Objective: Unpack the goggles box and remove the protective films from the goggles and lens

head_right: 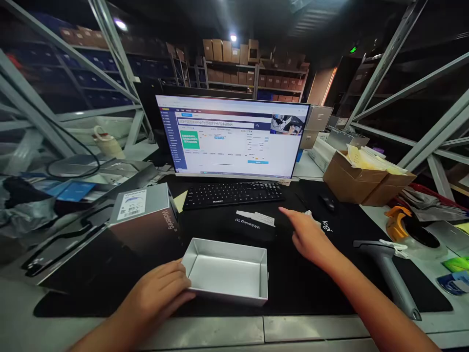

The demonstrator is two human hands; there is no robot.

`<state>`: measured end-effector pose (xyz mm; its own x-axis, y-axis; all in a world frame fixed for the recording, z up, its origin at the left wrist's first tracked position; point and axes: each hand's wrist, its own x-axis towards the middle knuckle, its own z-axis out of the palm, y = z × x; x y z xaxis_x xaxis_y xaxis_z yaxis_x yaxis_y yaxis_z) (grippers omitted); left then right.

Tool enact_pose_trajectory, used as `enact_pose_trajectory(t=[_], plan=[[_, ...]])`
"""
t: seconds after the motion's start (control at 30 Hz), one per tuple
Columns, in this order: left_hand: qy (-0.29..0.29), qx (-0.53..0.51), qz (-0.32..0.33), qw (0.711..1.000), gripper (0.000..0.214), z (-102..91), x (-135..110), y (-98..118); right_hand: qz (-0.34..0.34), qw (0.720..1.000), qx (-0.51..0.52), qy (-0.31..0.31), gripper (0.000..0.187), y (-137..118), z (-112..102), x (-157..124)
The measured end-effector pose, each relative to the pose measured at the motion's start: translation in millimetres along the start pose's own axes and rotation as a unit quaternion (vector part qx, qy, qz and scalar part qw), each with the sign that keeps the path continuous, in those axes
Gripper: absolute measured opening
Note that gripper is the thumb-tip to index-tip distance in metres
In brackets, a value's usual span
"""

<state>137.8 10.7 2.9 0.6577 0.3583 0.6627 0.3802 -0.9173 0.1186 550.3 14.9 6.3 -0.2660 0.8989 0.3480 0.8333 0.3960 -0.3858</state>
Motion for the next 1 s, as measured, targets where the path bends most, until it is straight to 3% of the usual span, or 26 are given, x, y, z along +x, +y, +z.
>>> enact_pose_trajectory(t=[0.03, 0.13, 0.3, 0.4, 0.5, 0.53, 0.63, 0.7, 0.8, 1.0], plan=[[-0.001, -0.009, -0.014, 1.0, 0.012, 4.6, -2, -1, -0.004, 0.998, 0.021, -0.052, 0.082, 10, 5, 16], [0.031, -0.022, -0.036, 0.999, 0.002, 20.4, -14, -8, -0.028, 0.989, 0.063, -0.127, 0.087, 31, 25, 56], [0.091, 0.019, -0.021, 0.995, 0.02, 39.1, -35, -18, -0.057, 0.975, 0.139, -0.166, 0.075, 34, 51, 91], [0.094, 0.017, -0.023, 0.995, 0.019, 41.2, -37, -18, -0.02, 0.975, 0.185, -0.117, 0.053, 33, 61, 95], [0.091, -0.001, -0.035, 0.995, 0.015, 39.7, -33, -17, 0.051, 0.972, 0.228, -0.026, 0.027, 36, 68, 96], [0.088, -0.005, -0.039, 0.995, 0.015, 39.1, -32, -17, 0.078, 0.967, 0.243, 0.009, 0.024, 38, 67, 96], [0.08, -0.01, -0.048, 0.996, 0.016, 38.5, -31, -17, 0.145, 0.939, 0.296, 0.096, 0.039, 37, 56, 96], [0.081, -0.01, -0.052, 0.995, 0.018, 39.2, -31, -17, 0.167, 0.918, 0.339, 0.121, 0.05, 29, 43, 92], [0.079, -0.008, -0.063, 0.995, 0.02, 41.4, -32, -16, 0.182, 0.893, 0.398, 0.106, 0.061, -2, 29, 82], [0.081, 0.005, -0.089, 0.993, 0.01, 43.9, -28, -5, 0.195, 0.857, 0.474, -0.046, 0.048, -78, 28, 59]])
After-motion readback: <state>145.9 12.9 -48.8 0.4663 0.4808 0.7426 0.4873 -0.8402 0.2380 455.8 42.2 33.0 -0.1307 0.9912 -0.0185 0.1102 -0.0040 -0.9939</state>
